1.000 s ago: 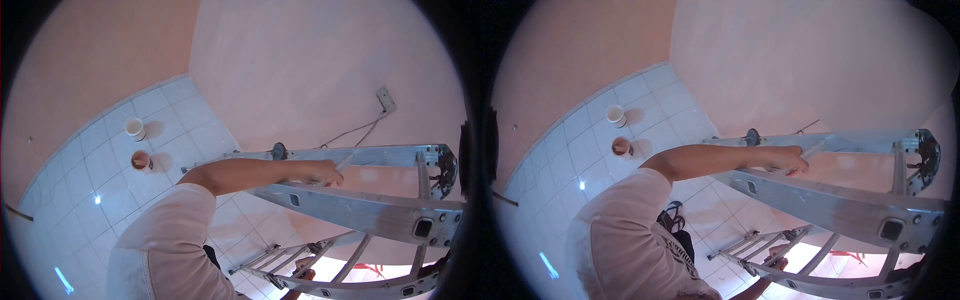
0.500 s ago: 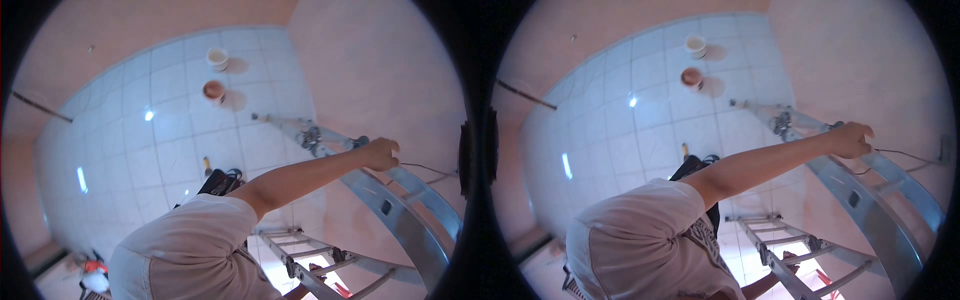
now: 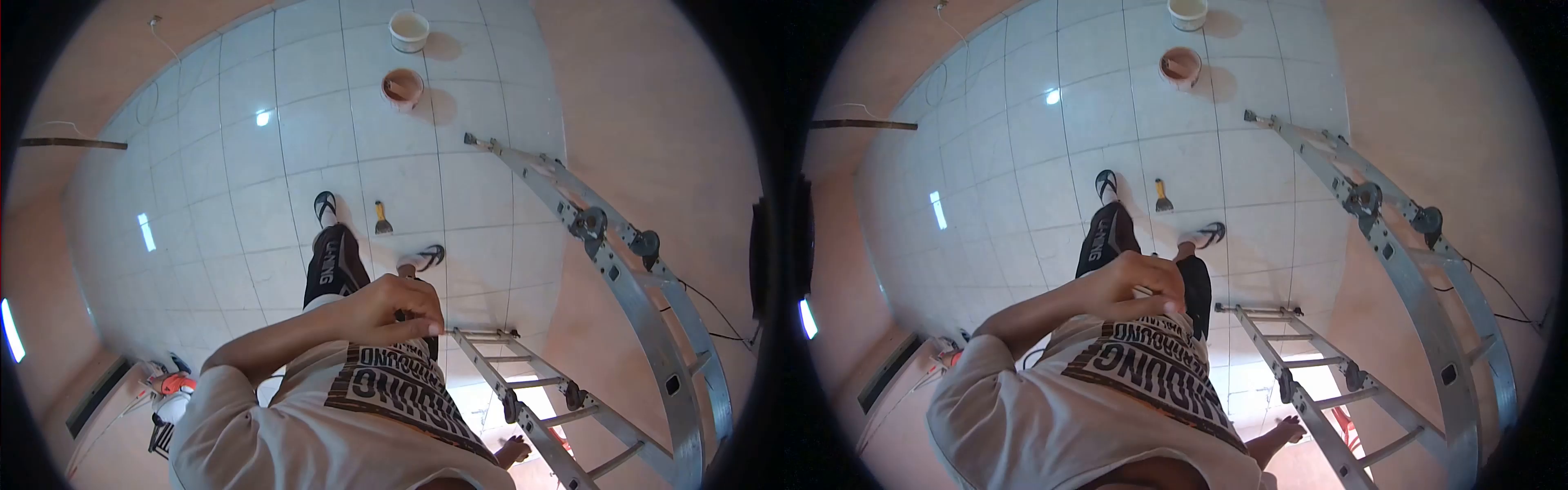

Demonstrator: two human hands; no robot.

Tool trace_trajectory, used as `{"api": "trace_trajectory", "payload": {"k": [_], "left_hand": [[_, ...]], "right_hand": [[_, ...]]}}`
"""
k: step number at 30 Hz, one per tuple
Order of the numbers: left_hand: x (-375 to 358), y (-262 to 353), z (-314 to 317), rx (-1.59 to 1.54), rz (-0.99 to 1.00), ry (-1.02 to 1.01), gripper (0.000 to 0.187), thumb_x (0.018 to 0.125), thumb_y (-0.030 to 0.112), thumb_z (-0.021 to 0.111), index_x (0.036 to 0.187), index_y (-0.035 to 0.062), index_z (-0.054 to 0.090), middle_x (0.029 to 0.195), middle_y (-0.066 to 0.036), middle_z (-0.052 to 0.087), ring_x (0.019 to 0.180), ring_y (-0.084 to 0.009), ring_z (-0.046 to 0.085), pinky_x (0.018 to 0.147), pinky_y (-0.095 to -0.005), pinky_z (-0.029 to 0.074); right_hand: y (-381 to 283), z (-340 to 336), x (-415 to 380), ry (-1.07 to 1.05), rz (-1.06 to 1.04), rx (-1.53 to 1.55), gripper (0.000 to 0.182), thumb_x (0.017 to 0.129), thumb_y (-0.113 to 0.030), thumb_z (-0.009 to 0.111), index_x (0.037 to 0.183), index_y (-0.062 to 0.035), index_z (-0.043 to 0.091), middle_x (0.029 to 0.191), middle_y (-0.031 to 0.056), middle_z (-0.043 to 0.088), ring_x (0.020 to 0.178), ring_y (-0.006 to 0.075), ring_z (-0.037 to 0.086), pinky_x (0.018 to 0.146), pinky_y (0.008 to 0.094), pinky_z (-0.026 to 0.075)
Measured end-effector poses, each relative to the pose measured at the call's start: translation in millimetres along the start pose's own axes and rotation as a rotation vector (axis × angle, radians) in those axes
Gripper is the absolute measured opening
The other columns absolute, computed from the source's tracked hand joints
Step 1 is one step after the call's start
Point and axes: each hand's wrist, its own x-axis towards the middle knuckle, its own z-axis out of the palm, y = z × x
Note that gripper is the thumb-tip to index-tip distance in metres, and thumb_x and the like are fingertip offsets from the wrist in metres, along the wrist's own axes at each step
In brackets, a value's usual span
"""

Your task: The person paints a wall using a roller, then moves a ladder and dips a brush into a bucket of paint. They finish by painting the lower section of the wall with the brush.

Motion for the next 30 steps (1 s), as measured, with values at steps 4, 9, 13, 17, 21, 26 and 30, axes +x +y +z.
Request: {"api": "trace_trajectory", "payload": {"k": [4,9,13,17,21,26,30], "left_hand": [[-20,105,-86,-0.173,0.300,-0.017,0.052,0.103,0.036,0.042,0.109,-0.0109,0.065,0.111,-0.026,0.060,0.099,-0.0341,0.065,0.087,-0.0406,0.052],[-38,198,-144,-0.652,0.559,-0.208,0.047,0.100,0.035,0.049,0.122,-0.0049,0.062,0.134,-0.030,0.045,0.125,-0.0348,0.048,0.100,-0.0410,0.046],[-29,223,-163,-0.886,0.924,-0.220,0.038,0.096,0.032,0.059,0.112,-0.0006,0.070,0.140,-0.038,0.038,0.130,-0.0397,0.046,0.097,-0.0416,0.050],[-11,229,-248,-0.683,0.813,-0.241,0.032,0.094,0.033,0.064,0.106,0.0037,0.066,0.133,-0.031,0.046,0.120,-0.0357,0.054,0.078,-0.0368,0.056],[13,255,-329,-0.500,0.498,-0.069,0.029,0.096,0.028,0.059,0.078,0.0081,0.048,0.124,-0.017,0.047,0.119,-0.0276,0.051,0.082,-0.0295,0.051],[86,224,-488,-0.177,0.050,0.345,0.066,0.089,0.020,0.068,0.146,0.0074,0.038,0.155,-0.014,0.030,0.132,-0.0256,0.041,0.100,-0.0371,0.043],[121,131,-626,0.257,-0.228,0.638,0.078,0.086,0.009,0.064,0.152,0.0051,0.024,0.153,-0.013,0.031,0.129,-0.0274,0.044,0.102,-0.0406,0.041]], "right_hand": [[52,6,-66,0.123,0.120,0.013,0.043,0.095,-0.042,0.051,0.126,-0.0167,0.035,0.089,0.0148,0.059,0.069,0.0284,0.059,0.057,0.0416,0.049],[132,42,-155,0.212,0.290,0.034,0.049,0.095,-0.046,0.050,0.131,-0.0181,0.033,0.091,0.0168,0.061,0.071,0.0308,0.062,0.058,0.0438,0.051],[200,112,-225,0.178,0.446,0.021,0.054,0.095,-0.049,0.050,0.135,-0.0192,0.031,0.093,0.0184,0.063,0.073,0.0328,0.064,0.060,0.0456,0.053],[254,210,-277,0.106,0.525,-0.004,0.059,0.095,-0.053,0.049,0.139,-0.0203,0.029,0.096,0.0200,0.064,0.075,0.0347,0.066,0.061,0.0473,0.054],[215,358,-383,-0.088,0.447,-0.239,0.046,0.095,-0.055,0.051,0.122,-0.0191,0.043,0.095,0.0138,0.064,0.070,0.0298,0.066,0.065,0.0428,0.055],[214,529,-421,-0.291,0.224,-0.438,0.048,0.090,-0.057,0.057,0.117,-0.0170,0.057,0.099,0.0093,0.064,0.078,0.0314,0.066,0.070,0.0466,0.053],[209,636,-457,-0.180,-0.195,-0.630,0.034,0.090,-0.041,0.064,0.102,-0.0091,0.069,0.089,0.0184,0.071,0.085,0.0360,0.067,0.076,0.0449,0.052]]}}
